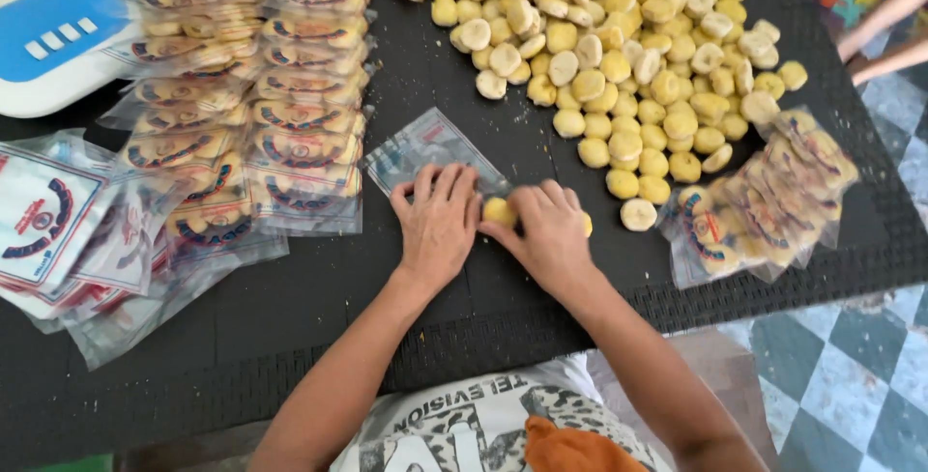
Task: The person places small round yellow food items into clear plastic bags on a table, then seals the bags and stacks them. The person repeats this process continuously throughout the clip.
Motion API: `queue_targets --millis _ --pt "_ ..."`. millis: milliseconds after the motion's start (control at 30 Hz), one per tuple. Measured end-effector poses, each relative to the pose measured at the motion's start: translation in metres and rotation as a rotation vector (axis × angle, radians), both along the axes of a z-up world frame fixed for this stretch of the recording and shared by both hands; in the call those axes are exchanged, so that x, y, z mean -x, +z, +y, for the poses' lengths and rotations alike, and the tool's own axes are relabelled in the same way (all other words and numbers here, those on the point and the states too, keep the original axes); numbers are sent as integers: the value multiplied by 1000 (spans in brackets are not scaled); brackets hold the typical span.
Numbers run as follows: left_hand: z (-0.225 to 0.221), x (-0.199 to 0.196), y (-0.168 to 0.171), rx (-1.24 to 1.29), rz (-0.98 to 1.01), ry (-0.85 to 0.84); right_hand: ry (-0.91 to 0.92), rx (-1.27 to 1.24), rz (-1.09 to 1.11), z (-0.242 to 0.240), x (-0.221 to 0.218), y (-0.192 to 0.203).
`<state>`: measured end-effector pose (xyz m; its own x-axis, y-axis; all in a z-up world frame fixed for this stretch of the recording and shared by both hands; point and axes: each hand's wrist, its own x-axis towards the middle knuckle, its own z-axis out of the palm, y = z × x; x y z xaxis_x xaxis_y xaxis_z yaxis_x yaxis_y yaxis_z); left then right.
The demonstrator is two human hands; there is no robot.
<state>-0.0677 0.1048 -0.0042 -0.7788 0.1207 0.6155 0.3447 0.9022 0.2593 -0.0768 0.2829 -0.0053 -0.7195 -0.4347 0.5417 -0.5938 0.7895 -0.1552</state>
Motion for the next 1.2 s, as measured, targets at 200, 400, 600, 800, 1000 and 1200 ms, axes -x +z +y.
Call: queue_targets --millis 200,400,600,800,1000,1200 --pt "-4 -3 3 60 7 -68 39 -19 -271 5 -2 9" --pt "-9 3 -12 119 -9 -116 182 -7 -201 -5 48 -6" --pt "-19 9 -23 116 -54 -185 267 216 -226 -13 60 -21" --pt "-44 -1 -24 41 -140 -143 312 151 -184 -7 39 -13" --pt "-52 7 -48 172 11 17 263 -4 -154 -12 40 -22" --pt "-46 4 -23 323 162 139 36 -279 19 -21 40 -48"
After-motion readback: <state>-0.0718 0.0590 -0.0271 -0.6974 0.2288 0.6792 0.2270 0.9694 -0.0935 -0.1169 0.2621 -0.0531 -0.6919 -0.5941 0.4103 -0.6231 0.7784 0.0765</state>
